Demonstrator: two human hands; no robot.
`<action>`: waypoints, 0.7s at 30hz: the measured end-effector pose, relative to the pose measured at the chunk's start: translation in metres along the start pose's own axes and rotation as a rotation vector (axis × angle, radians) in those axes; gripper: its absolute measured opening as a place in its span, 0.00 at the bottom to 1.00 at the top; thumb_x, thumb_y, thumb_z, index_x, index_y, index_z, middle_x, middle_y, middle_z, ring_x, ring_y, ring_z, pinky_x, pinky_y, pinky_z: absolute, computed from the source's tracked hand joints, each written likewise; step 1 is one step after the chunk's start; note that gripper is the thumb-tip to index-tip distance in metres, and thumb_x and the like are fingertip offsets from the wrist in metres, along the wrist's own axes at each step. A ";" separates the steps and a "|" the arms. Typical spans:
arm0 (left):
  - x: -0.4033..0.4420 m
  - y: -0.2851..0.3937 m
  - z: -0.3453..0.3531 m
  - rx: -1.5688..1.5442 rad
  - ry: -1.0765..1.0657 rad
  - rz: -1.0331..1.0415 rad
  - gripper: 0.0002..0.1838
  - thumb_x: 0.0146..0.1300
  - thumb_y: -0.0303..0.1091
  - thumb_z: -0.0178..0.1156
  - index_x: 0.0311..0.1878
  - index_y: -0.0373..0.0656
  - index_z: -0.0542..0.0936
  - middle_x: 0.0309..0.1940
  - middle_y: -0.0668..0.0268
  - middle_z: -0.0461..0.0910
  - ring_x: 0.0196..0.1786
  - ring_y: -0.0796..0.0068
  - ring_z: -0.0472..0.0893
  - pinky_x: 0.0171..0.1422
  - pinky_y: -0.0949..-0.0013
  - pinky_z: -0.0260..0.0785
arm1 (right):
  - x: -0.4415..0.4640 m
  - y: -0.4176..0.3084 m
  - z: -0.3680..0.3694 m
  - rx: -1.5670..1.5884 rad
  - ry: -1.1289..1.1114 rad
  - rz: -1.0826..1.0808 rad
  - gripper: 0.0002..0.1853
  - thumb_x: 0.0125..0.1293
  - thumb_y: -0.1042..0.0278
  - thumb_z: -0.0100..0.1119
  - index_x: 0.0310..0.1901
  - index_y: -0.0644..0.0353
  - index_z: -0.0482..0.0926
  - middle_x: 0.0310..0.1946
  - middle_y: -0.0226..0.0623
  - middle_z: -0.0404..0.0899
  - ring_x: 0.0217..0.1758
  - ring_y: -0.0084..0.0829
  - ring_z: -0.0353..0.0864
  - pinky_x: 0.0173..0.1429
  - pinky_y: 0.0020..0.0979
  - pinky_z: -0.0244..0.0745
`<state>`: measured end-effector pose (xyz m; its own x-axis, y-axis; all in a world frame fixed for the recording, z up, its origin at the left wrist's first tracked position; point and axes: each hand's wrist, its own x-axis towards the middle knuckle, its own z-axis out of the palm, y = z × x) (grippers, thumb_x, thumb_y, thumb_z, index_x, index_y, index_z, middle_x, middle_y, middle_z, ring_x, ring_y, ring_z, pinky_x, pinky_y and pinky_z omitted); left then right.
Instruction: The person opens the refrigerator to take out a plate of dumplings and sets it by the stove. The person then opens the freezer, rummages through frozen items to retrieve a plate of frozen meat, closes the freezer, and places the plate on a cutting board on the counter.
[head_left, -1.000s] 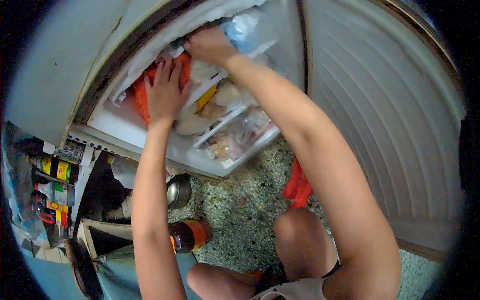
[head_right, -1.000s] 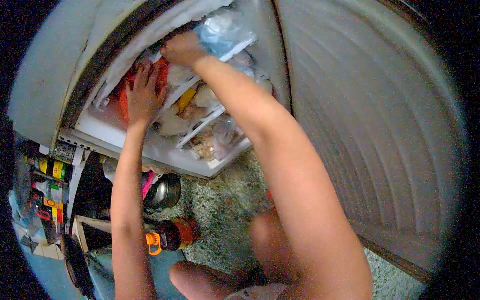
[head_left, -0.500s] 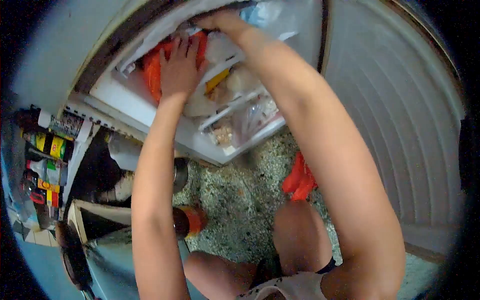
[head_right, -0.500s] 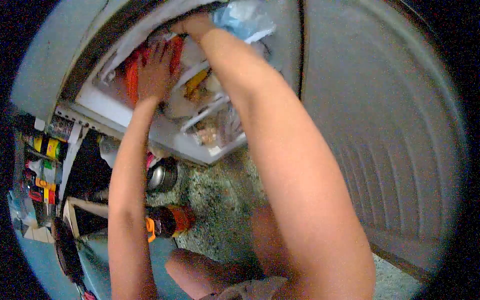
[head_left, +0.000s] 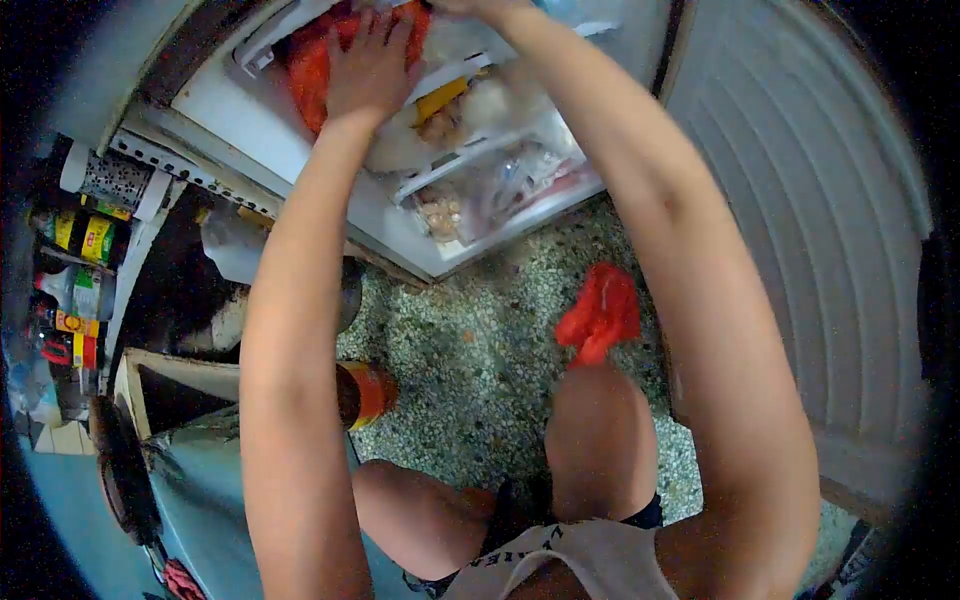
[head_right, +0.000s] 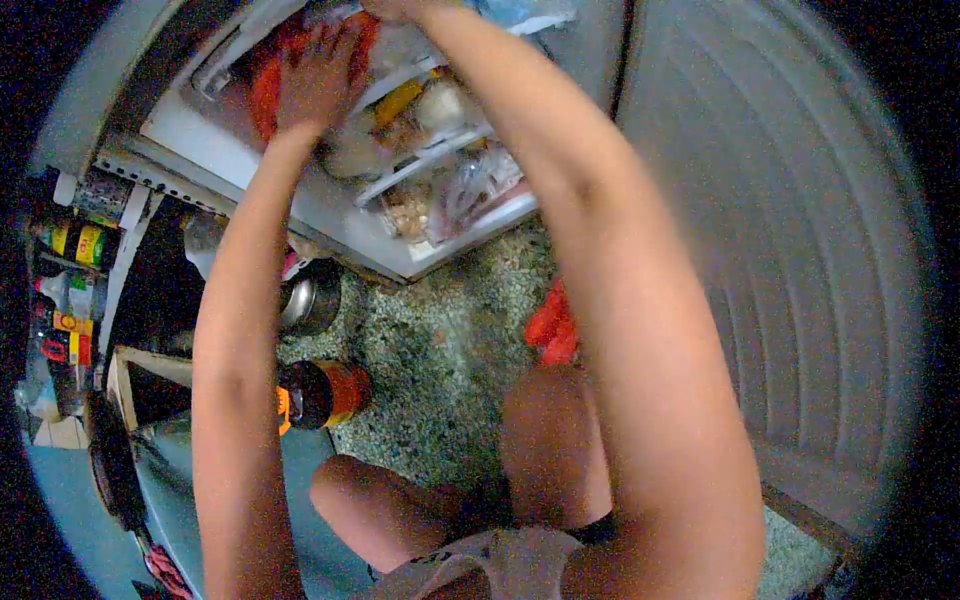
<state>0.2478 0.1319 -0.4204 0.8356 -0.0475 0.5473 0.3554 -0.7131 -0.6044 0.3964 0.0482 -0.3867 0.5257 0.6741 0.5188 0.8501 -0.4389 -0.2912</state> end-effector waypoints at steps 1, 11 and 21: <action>0.000 0.001 -0.001 0.004 -0.014 0.000 0.32 0.57 0.50 0.50 0.64 0.52 0.57 0.63 0.65 0.58 0.66 0.65 0.56 0.65 0.45 0.47 | -0.010 0.008 0.010 -0.017 0.101 -0.054 0.31 0.58 0.45 0.46 0.52 0.66 0.67 0.48 0.52 0.71 0.53 0.48 0.68 0.59 0.42 0.58; -0.020 -0.004 -0.009 -0.220 0.149 -0.022 0.25 0.55 0.45 0.53 0.57 0.51 0.67 0.58 0.65 0.65 0.62 0.64 0.61 0.65 0.49 0.48 | -0.213 0.029 0.121 0.303 0.502 -0.080 0.20 0.52 0.65 0.56 0.46 0.64 0.69 0.44 0.45 0.69 0.47 0.45 0.67 0.52 0.40 0.62; -0.111 0.052 -0.003 -0.516 -0.026 0.131 0.31 0.44 0.31 0.61 0.55 0.42 0.65 0.52 0.58 0.68 0.57 0.61 0.66 0.60 0.56 0.57 | -0.126 0.032 0.122 0.429 0.796 0.284 0.41 0.38 0.54 0.69 0.52 0.68 0.61 0.50 0.48 0.65 0.55 0.48 0.60 0.58 0.42 0.58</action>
<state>0.1718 0.0979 -0.5108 0.8718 -0.1463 0.4676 0.0008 -0.9540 -0.2999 0.3611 0.0217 -0.5599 0.6738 -0.0973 0.7324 0.7155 -0.1614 -0.6797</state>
